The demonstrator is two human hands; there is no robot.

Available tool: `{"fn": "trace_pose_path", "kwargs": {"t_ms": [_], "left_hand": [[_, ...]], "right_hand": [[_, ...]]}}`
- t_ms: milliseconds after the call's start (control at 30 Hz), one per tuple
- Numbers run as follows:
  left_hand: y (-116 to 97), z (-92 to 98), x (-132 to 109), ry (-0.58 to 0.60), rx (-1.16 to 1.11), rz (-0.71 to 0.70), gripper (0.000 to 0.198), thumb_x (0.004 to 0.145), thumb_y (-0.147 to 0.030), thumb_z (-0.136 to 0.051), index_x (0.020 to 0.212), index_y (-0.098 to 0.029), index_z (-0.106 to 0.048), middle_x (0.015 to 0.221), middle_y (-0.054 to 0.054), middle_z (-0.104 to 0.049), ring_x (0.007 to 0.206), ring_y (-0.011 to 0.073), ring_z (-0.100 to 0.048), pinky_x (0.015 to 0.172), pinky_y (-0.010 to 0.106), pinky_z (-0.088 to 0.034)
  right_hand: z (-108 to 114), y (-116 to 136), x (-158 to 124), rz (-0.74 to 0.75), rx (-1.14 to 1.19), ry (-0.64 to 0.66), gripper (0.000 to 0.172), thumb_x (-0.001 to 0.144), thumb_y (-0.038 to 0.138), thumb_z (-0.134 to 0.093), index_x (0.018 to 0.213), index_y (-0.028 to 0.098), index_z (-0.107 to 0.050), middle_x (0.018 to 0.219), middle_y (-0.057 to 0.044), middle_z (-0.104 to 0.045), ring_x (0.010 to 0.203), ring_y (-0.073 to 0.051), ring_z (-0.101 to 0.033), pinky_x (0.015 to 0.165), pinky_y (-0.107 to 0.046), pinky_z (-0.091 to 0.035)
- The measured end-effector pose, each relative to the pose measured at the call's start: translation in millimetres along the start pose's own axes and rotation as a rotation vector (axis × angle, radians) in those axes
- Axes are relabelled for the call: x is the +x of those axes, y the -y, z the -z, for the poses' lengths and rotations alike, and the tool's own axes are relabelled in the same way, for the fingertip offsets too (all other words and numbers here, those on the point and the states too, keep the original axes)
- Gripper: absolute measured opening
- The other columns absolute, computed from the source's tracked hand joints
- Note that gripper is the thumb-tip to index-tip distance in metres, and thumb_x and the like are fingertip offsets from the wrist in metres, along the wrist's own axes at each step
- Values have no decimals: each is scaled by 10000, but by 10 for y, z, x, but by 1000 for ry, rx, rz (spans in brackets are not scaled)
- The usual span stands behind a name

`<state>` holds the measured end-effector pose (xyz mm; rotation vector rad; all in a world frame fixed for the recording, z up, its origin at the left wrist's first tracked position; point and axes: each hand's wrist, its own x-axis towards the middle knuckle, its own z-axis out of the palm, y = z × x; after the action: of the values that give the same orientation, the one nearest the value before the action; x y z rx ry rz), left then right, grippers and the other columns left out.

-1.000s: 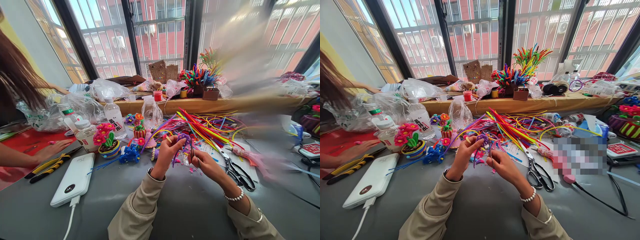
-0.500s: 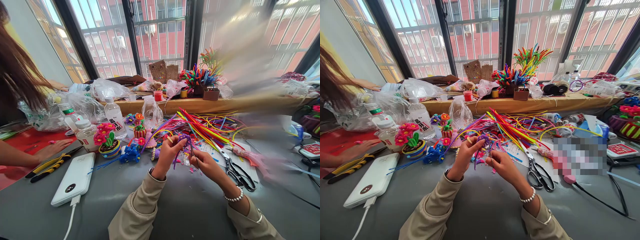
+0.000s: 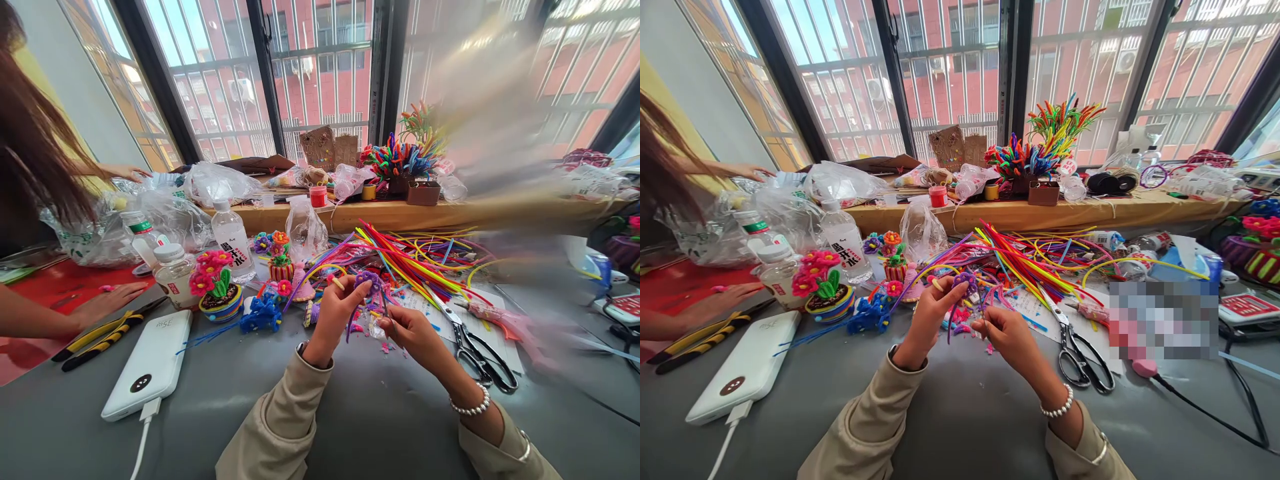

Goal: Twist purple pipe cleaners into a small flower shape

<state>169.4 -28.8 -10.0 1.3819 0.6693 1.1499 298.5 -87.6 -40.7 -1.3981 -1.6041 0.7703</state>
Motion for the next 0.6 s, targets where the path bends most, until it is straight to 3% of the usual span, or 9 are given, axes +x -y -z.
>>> {"fn": "trace_pose_path", "kwargs": {"t_ms": [233, 600], "left_hand": [[-5, 71, 31, 109, 111, 49, 224, 632, -332, -613, 593, -142, -501, 532, -43, -370, 507, 61, -314, 483, 216, -243], [14, 95, 33, 111, 110, 72, 235, 607, -356, -626, 619, -140, -532, 547, -35, -411, 525, 72, -343, 501, 221, -251]], "right_hand": [[100, -24, -19, 66, 9, 157, 536, 693, 699, -272, 602, 182, -379, 542, 35, -342, 513, -96, -301, 464, -227, -256], [107, -26, -26, 86, -27, 188, 535, 705, 689, -269, 592, 179, -384, 537, 30, -384, 509, -95, -324, 460, -231, -245]]}}
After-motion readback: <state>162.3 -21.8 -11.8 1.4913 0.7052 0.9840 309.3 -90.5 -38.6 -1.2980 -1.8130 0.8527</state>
